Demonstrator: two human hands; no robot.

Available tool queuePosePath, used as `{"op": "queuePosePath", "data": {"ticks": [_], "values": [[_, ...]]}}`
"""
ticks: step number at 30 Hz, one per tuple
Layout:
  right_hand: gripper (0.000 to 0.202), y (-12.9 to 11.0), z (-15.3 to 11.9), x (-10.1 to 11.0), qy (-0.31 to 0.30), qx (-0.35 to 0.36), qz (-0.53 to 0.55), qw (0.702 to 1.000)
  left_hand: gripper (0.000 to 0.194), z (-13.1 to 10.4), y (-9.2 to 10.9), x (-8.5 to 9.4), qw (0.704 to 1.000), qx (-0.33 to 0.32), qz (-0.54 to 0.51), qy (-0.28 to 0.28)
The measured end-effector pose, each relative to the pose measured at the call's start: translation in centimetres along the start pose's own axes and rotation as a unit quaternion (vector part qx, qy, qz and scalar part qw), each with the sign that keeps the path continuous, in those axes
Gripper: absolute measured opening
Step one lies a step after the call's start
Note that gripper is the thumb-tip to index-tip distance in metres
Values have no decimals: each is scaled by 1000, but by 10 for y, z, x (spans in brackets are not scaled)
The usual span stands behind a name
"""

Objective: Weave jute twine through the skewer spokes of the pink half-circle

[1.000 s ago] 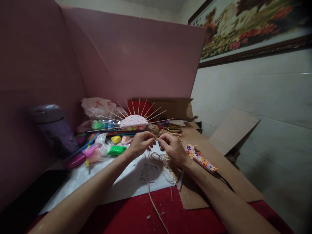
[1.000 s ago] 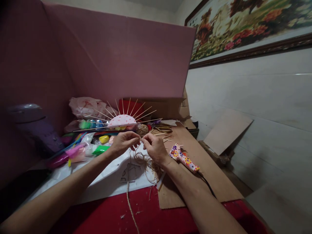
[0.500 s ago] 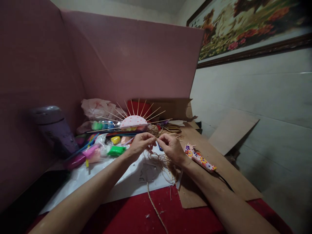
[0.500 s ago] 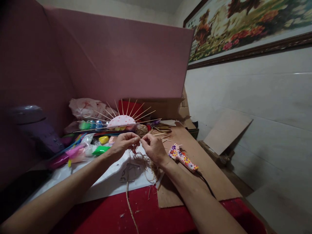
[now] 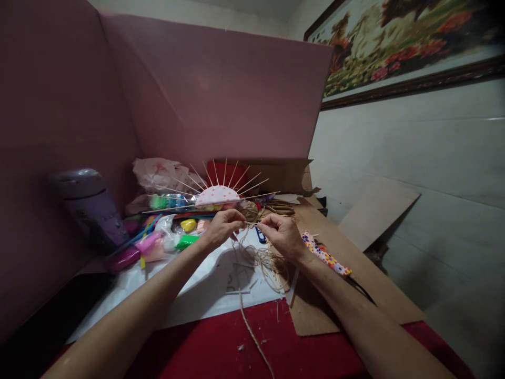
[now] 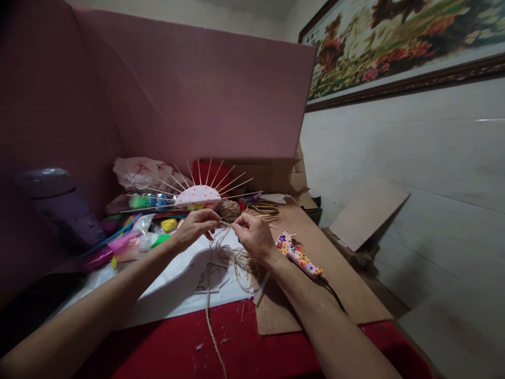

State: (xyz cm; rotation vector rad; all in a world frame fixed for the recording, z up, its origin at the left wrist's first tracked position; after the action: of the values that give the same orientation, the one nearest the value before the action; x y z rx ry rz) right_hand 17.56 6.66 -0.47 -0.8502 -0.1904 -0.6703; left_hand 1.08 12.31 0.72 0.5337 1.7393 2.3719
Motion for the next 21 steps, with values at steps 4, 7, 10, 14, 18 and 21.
{"op": "queuePosePath", "data": {"ticks": [4, 7, 10, 14, 18, 21], "values": [[16, -3, -1, 0, 6, 13, -15, 1000, 29, 0, 4, -2, 997, -69, 26, 22], [15, -7, -3, 0, 0, 32, -28, 999, 27, 0, 0, -8, 993, -91, 64, -26], [15, -10, -4, 2, -3, 49, -59, 997, 23, 2, -7, -11, 994, -69, 70, -45], [15, -9, -5, 3, -3, 71, -102, 992, 20, 3, -14, -11, 997, -18, 30, -64], [15, -6, -5, 3, -8, 80, -116, 990, 24, 1, -12, -8, 999, 2, 3, -48], [14, -3, -4, 1, -22, 76, -111, 991, 29, 0, -13, -7, 997, 28, -63, -46]]}}
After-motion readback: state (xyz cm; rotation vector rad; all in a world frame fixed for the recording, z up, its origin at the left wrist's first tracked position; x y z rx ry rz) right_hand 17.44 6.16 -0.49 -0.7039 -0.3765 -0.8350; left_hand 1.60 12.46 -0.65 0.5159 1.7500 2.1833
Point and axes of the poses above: each hand's wrist, its own z-axis towards the middle knuckle, its own x-axis out of the back of the hand, y = z × x, the point moved 2 cm from there along z, towards the middle knuckle, and after that the axes turned 6 degrees about y, right-handed, at the moved point
